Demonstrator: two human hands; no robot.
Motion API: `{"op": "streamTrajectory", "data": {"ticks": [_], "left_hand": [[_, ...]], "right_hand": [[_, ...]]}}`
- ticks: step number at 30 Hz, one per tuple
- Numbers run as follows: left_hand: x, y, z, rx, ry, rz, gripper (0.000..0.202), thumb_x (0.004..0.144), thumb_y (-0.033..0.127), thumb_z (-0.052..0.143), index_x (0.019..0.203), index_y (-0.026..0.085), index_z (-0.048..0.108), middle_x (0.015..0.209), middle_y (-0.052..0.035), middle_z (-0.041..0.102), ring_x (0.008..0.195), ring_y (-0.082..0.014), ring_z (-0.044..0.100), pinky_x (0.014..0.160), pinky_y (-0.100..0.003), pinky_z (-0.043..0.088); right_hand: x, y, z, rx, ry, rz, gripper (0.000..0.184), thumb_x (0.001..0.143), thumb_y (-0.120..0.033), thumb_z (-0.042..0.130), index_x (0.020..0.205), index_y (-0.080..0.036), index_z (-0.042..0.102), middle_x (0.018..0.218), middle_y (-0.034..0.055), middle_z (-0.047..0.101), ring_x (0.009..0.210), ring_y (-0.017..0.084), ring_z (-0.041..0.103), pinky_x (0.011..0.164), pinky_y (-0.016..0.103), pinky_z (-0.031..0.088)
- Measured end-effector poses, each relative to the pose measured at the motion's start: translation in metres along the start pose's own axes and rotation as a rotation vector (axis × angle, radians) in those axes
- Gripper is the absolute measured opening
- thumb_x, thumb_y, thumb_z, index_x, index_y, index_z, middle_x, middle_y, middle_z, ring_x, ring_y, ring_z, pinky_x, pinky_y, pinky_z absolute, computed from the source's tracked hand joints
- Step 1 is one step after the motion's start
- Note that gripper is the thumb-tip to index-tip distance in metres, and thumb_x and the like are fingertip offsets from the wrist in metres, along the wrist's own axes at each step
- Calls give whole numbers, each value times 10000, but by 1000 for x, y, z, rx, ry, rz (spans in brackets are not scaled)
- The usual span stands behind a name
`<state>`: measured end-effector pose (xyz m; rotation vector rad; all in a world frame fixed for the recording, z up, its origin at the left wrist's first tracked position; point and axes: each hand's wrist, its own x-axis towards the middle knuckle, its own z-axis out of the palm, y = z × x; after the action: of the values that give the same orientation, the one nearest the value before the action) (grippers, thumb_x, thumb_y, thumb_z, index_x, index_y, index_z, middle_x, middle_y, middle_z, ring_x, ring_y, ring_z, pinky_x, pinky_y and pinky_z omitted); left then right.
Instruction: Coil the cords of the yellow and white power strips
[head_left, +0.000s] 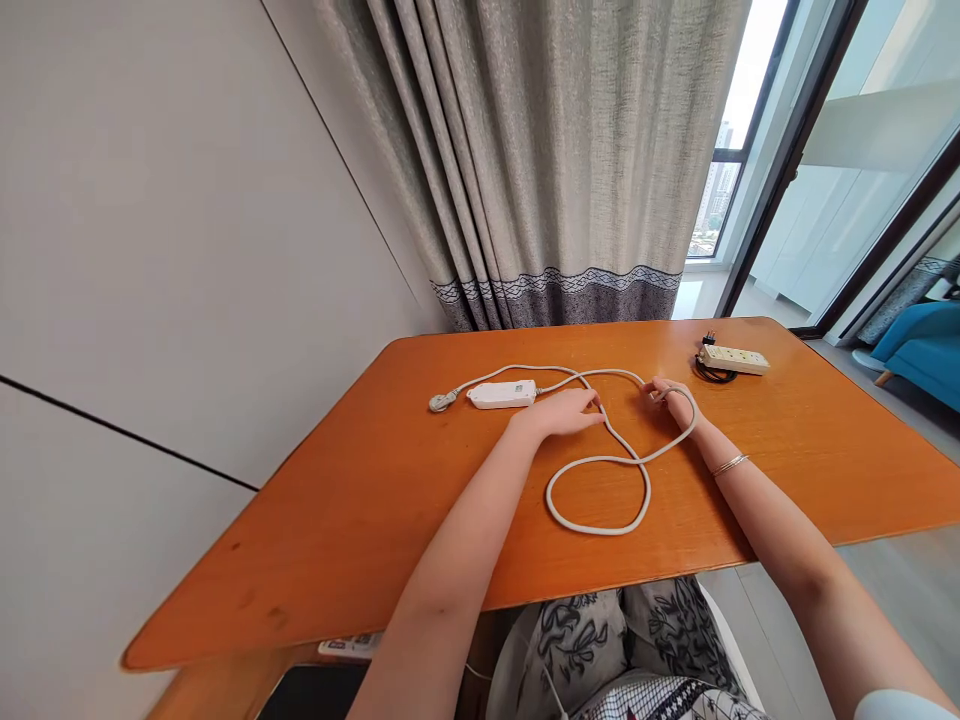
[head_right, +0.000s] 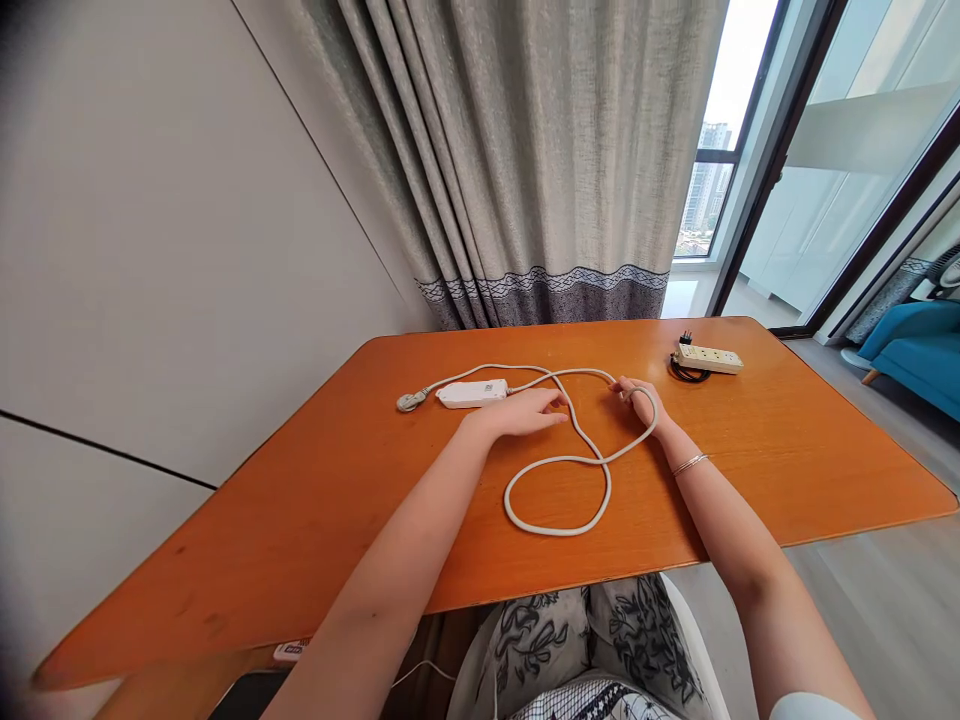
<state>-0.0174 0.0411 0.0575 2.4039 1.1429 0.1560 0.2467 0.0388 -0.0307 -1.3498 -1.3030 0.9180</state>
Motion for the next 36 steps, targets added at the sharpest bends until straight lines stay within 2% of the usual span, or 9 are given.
{"op": "streamTrajectory", "data": {"ticks": [6,13,18,21,22,24,27,32,36], "left_hand": [[11,-42,1,90,214,-175,394,904,254,524,1279,145,574,1438,-209,556,1330,-330,526,1109,-444,369],[15,-58,13,89,337,-294,205,858,179,577,1043,152,658,1158,-193,718,1208,-352,598,1142,-513,277],[8,-47,-15,-53,488,-269,199,931,308,495,875,195,649,919,-128,717,976,-300,644,901,-406,444],[-8,-30,-40,-232,593,-216,286,967,388,400,920,215,623,689,-25,590,697,-205,592,688,-313,442],[-15,-22,-47,-460,642,-158,259,938,410,456,870,212,608,619,7,509,594,-172,526,619,-291,407],[-29,-6,-58,-820,655,-1,233,879,431,561,806,211,565,600,41,431,499,-111,402,544,-256,336],[-47,19,-65,-1066,578,138,281,829,455,657,792,206,533,561,69,398,460,-75,329,504,-233,284],[-58,42,-62,-1078,536,268,432,808,591,690,826,220,469,653,31,626,516,-95,506,533,-241,395],[-55,44,-58,-946,628,363,446,839,624,660,919,219,493,948,-63,762,784,-168,695,777,-318,524]], "right_hand": [[-3,0,-1,136,-110,64,715,702,-876,554,677,-174,689,568,21,554,530,137,495,569,293,447],[2,1,-7,252,-134,130,595,660,-790,659,689,-197,697,715,75,686,657,183,633,661,316,555],[-6,-17,-21,319,-138,95,424,594,-516,835,869,-216,716,926,59,732,791,188,688,716,302,578],[-15,-40,-33,345,-166,40,533,611,-380,864,1105,-280,691,1253,41,681,926,179,714,837,313,581],[-17,-50,-37,331,-207,26,602,625,-350,864,1190,-302,663,1330,47,646,933,180,718,846,325,583],[-18,-69,-42,256,-309,-4,681,668,-326,841,1306,-298,603,1345,82,638,871,176,718,809,343,587],[-15,-98,-37,9,-354,-102,542,785,-321,731,1304,-238,598,1170,99,699,739,158,674,709,337,571],[-25,-140,9,-786,-128,-344,210,913,-192,553,1084,-206,676,948,120,669,796,250,659,728,365,481],[-58,-170,45,-1018,-60,-427,183,961,-302,561,1085,-245,682,936,121,652,813,263,658,679,332,411]]}}
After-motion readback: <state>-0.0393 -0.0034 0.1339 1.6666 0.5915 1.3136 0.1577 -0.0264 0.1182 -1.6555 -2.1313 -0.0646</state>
